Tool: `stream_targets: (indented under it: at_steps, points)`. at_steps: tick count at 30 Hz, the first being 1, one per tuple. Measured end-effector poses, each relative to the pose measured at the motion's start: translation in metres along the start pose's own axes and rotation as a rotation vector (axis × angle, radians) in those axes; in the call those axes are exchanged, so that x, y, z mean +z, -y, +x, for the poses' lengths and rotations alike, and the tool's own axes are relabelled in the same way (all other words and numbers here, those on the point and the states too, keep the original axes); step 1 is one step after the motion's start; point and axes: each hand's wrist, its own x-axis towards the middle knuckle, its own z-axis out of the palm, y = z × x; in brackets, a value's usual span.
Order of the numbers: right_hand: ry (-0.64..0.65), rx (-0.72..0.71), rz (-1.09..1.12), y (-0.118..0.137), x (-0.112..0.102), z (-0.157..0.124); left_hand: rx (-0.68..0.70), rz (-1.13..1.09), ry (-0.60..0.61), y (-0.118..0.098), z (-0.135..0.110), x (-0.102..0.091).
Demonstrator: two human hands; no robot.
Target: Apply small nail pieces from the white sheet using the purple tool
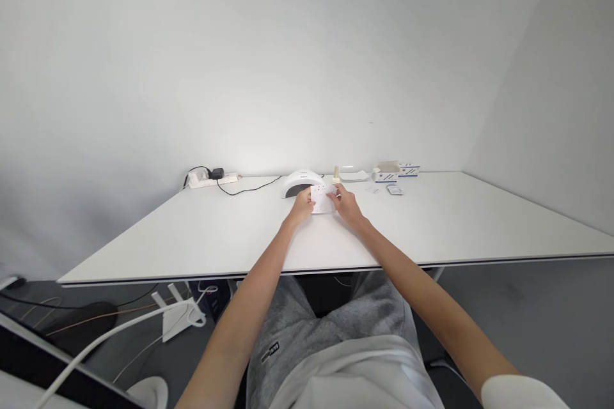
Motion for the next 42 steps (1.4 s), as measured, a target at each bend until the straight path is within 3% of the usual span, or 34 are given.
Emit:
stream_targets:
  at_steps: [5,8,19,28,42]
  points:
    - [0.053,0.080,0.107,-0.003,0.003,0.001,0.058,0.042,-0.025,0.005,0.003,-0.001]
    - [0.114,0.093,0.082,-0.006,0.005,-0.001,0.061,0.041,-0.025,0.009,0.004,-0.001]
    - [0.126,0.106,-0.104,-0.004,0.001,-0.003,0.017,0.111,-0.015,0.026,0.007,0.001]
    - [0.220,-0.085,-0.243,0.008,-0.007,-0.005,0.027,0.134,0.020,0.021,0.003,0.001]
    - [0.229,-0.082,-0.260,0.002,-0.002,-0.002,0.023,0.176,0.011,0.013,0.000,0.002]
